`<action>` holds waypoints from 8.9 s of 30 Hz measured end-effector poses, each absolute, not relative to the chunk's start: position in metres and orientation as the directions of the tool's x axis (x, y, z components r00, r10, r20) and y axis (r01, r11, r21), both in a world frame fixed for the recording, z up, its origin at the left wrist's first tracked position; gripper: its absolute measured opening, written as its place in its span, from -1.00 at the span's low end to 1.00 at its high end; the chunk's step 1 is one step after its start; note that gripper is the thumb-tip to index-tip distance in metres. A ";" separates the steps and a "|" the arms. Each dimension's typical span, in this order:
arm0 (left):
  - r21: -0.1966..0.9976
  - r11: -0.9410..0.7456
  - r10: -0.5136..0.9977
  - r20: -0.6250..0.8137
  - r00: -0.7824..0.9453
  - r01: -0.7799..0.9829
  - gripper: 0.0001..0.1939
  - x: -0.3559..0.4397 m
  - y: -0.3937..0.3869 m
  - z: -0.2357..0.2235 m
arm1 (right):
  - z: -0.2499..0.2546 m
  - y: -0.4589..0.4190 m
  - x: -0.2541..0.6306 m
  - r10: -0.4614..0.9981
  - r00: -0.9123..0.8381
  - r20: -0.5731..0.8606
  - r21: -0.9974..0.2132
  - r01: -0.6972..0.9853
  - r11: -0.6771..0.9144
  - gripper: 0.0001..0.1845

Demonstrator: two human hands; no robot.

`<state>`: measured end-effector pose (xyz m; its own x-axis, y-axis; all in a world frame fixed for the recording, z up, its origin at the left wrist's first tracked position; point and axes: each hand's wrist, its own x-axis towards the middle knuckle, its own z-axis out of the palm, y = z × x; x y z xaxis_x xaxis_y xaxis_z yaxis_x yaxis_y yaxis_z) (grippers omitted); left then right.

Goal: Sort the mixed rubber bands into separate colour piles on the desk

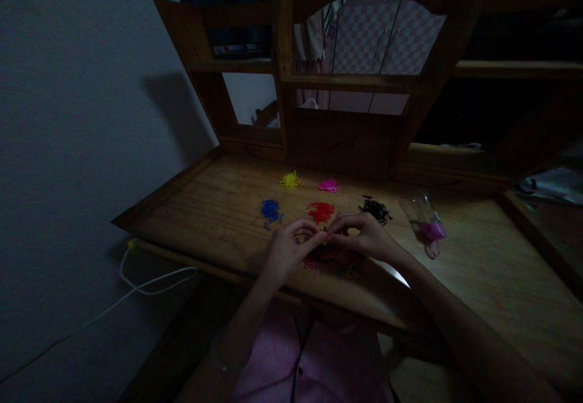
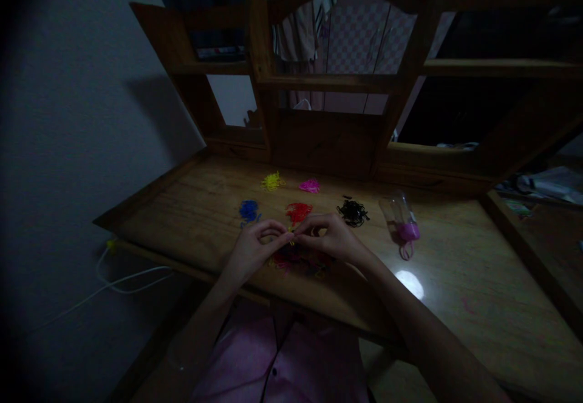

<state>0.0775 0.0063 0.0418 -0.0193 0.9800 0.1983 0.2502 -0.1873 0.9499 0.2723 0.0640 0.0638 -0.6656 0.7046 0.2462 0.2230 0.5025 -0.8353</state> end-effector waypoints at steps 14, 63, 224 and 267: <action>0.992 -0.073 0.995 0.079 -0.054 0.099 -0.71 0.056 0.019 0.052 | 0.061 0.076 0.283 0.881 -0.415 0.227 -0.928 0.181 0.324 -0.70; 0.686 -0.058 0.991 0.130 -0.044 0.725 -0.82 0.034 -0.020 0.020 | 0.048 0.081 0.292 0.863 -0.480 0.154 -0.517 0.706 0.485 -0.77; 0.627 -0.531 0.841 0.470 0.267 0.570 -0.68 0.076 -0.013 0.050 | 0.046 0.058 0.263 0.619 -0.724 -0.305 -0.855 -0.079 -0.512 -0.71; 0.319 -0.155 0.886 0.463 -0.011 0.935 -0.78 0.008 0.003 0.012 | 0.080 0.119 0.333 0.934 -0.221 0.280 -0.818 0.455 0.352 -0.68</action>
<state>0.0080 0.0031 0.0121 -0.0108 0.8864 0.4628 0.9350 -0.1551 0.3188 0.3331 0.1190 0.0801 -0.2207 0.9343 0.2799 0.4547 0.3525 -0.8180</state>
